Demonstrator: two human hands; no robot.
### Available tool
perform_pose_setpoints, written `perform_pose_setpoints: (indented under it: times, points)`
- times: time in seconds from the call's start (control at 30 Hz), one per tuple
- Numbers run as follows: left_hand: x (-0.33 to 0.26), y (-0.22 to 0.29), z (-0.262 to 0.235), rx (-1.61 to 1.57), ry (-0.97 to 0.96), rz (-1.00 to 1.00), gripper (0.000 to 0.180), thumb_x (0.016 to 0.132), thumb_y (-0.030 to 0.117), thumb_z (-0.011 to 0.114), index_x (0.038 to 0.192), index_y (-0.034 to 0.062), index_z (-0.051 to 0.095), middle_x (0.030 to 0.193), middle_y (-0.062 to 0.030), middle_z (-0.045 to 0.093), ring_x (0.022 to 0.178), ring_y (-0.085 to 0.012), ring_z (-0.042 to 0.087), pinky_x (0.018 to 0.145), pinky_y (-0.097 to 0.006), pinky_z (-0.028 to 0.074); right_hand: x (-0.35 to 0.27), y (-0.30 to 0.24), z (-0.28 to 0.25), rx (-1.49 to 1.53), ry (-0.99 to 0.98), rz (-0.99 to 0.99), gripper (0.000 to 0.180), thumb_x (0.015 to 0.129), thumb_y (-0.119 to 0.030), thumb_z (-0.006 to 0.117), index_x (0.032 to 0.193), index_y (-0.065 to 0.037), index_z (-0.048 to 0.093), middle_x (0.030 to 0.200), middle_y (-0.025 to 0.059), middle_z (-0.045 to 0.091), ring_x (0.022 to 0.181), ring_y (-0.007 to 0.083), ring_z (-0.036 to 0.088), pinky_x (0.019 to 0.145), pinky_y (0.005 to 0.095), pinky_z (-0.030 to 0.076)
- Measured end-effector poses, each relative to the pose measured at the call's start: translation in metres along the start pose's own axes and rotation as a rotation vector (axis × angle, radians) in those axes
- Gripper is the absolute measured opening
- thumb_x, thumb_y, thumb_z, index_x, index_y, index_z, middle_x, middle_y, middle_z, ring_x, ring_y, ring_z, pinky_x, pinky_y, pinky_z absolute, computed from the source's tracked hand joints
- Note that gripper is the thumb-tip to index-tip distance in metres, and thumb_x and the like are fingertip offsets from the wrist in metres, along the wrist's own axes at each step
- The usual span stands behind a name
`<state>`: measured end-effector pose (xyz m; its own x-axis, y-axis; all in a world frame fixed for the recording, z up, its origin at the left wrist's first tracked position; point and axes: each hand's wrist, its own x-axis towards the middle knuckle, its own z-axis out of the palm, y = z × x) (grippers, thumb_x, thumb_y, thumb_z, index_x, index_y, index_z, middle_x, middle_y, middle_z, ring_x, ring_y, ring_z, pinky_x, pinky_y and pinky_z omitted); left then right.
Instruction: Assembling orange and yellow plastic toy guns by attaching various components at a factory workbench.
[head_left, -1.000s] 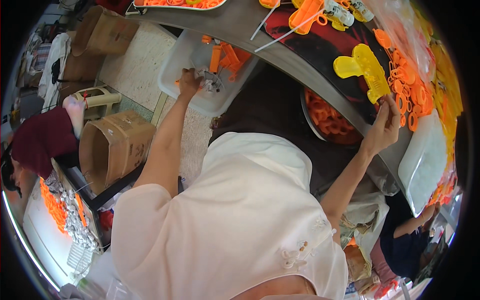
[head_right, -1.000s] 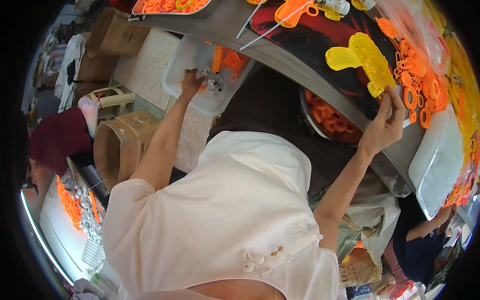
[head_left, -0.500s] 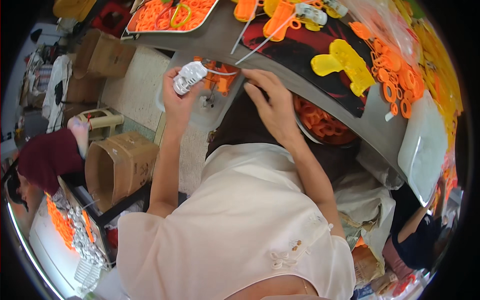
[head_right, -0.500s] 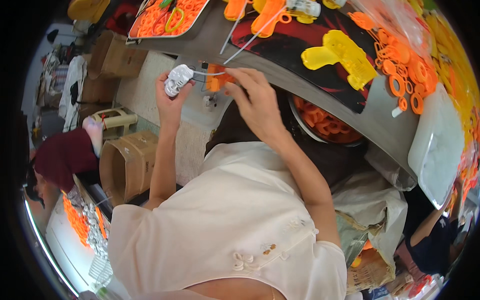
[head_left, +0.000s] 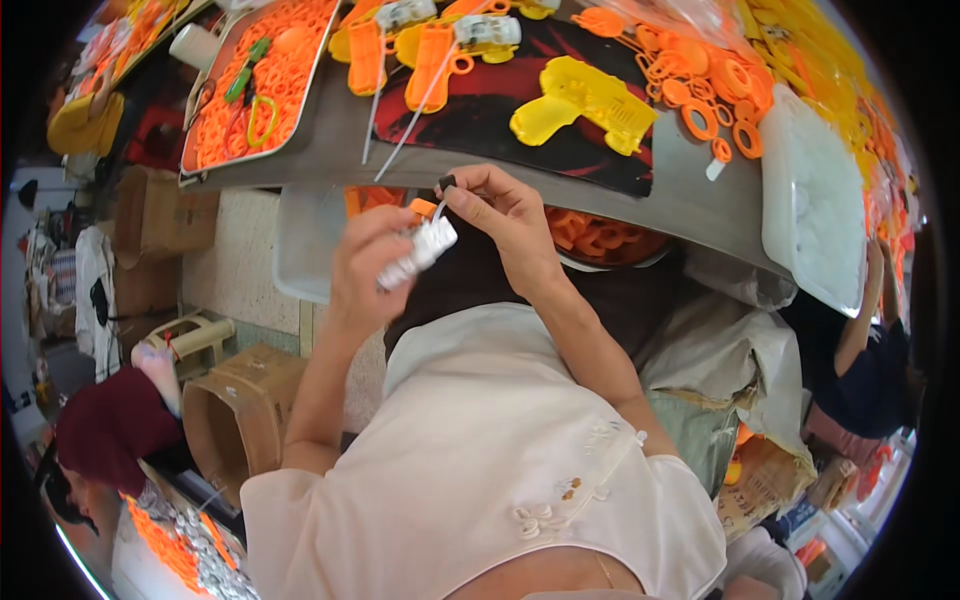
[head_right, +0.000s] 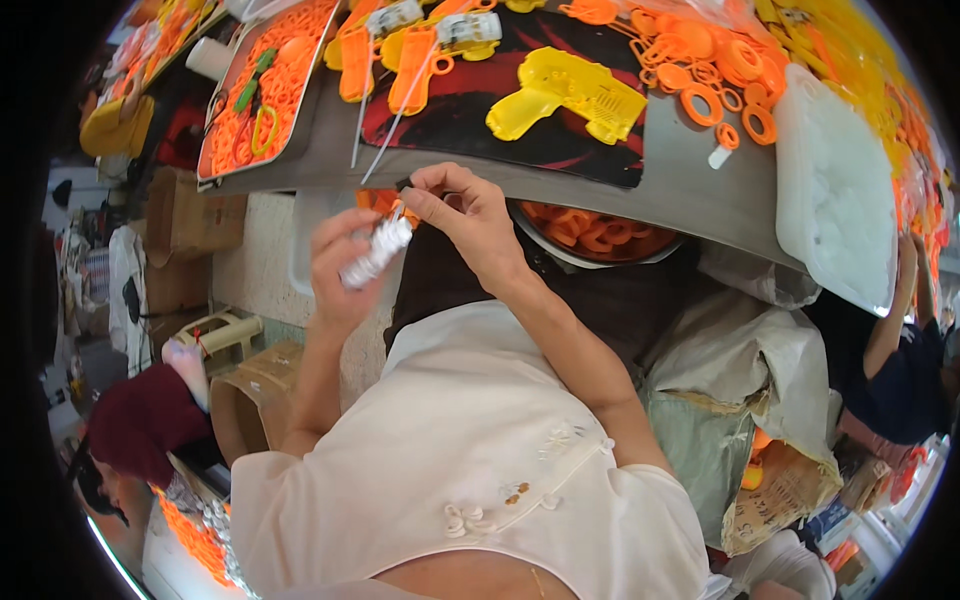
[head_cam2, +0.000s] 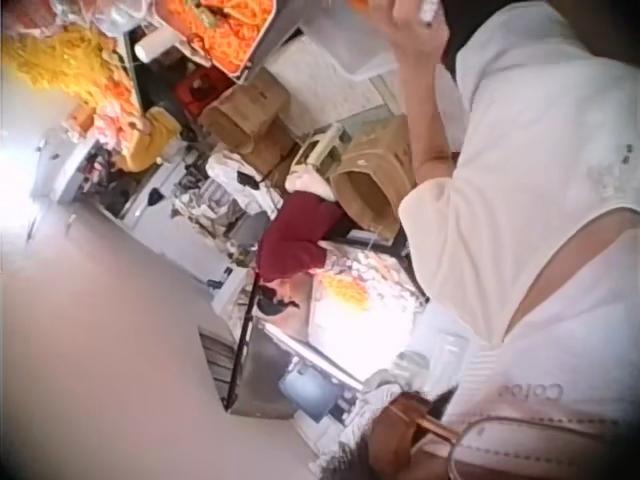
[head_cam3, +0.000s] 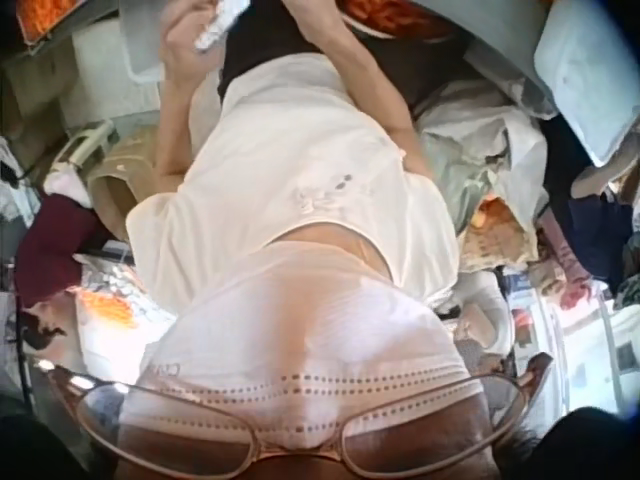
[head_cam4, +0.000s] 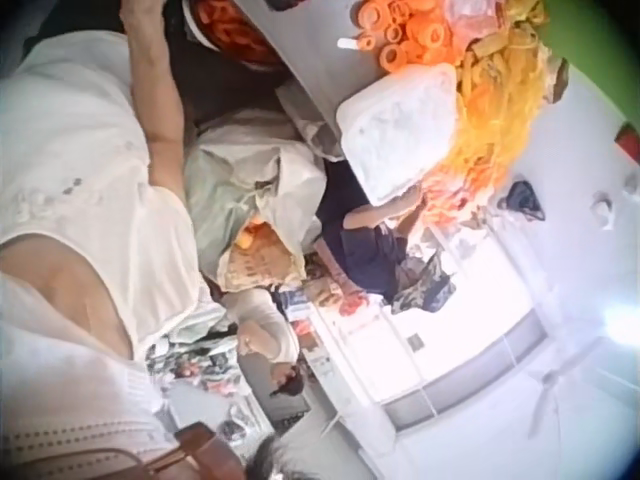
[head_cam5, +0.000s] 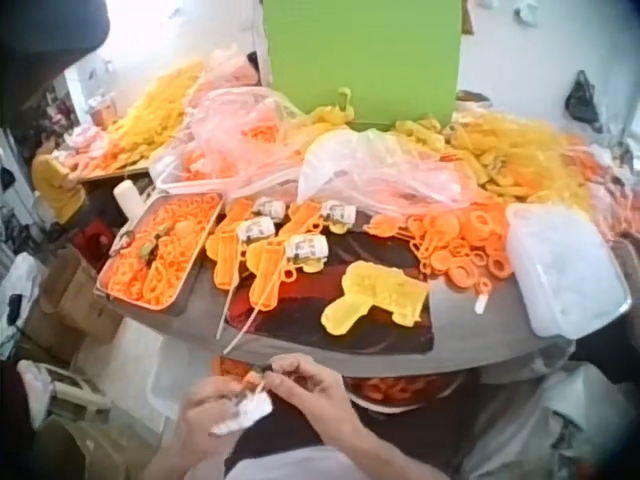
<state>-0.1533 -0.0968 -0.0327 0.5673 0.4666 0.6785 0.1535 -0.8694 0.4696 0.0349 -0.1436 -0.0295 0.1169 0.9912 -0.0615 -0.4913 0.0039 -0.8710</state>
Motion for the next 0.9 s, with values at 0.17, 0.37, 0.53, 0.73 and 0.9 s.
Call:
perform_pose_setpoints:
  times: [0.17, 0.37, 0.53, 0.73, 0.9]
  points:
    - [0.049, 0.029, -0.034, -0.203, -0.146, 0.015, 0.056, 0.074, 0.034, 0.081, 0.119, 0.0086, 0.059, 0.126, -0.0144, 0.055, 0.108, -0.0333, 0.056, 0.095, -0.045, 0.046, 0.003, -0.033, -0.015, -0.26, -0.423, -0.322, 0.006, 0.091, -0.01, 0.066, 0.091, -0.005, 0.062, 0.116, 0.0077, 0.062, 0.105, 0.011, 0.051, 0.092, 0.0296, 0.042]
    - [0.097, 0.022, -0.011, -0.349, -0.161, 0.055, 0.023, 0.078, 0.015, 0.076, 0.099, 0.0061, 0.07, 0.113, -0.0126, 0.063, 0.106, -0.0313, 0.057, 0.091, -0.043, 0.046, -0.008, -0.05, -0.015, 0.072, -0.421, 0.016, 0.012, 0.092, -0.011, 0.067, 0.098, -0.001, 0.064, 0.105, 0.0046, 0.065, 0.091, 0.0105, 0.06, 0.083, 0.0273, 0.05]
    - [0.114, 0.03, -0.007, -0.497, -0.103, 0.077, 0.019, 0.075, 0.009, 0.077, 0.091, 0.005, 0.068, 0.106, -0.0114, 0.066, 0.1, -0.0295, 0.06, 0.089, -0.041, 0.048, -0.016, -0.07, -0.018, -0.248, -0.364, -0.268, 0.02, 0.089, -0.011, 0.068, 0.105, 0.0, 0.066, 0.108, 0.0078, 0.066, 0.096, 0.0152, 0.062, 0.085, 0.0297, 0.049]
    - [0.098, 0.042, -0.016, -0.574, -0.176, -0.258, 0.013, 0.081, 0.0, 0.072, 0.092, 0.0007, 0.064, 0.1, -0.0142, 0.067, 0.085, -0.0213, 0.066, 0.076, -0.03, 0.052, -0.032, -0.071, -0.041, -0.884, -0.018, -0.843, 0.022, 0.074, 0.001, 0.074, 0.096, -0.002, 0.072, 0.09, 0.0065, 0.066, 0.073, 0.0193, 0.058, 0.063, 0.0301, 0.047]
    - [0.097, 0.045, -0.001, -0.439, -0.111, -0.483, 0.01, 0.088, -0.006, 0.062, 0.098, -0.0042, 0.061, 0.1, -0.015, 0.064, 0.082, -0.0194, 0.068, 0.069, -0.029, 0.056, -0.068, -0.092, -0.037, -1.005, -0.102, -0.697, 0.025, 0.075, -0.002, 0.074, 0.1, -0.003, 0.07, 0.09, 0.007, 0.067, 0.073, 0.0235, 0.062, 0.061, 0.0307, 0.049]
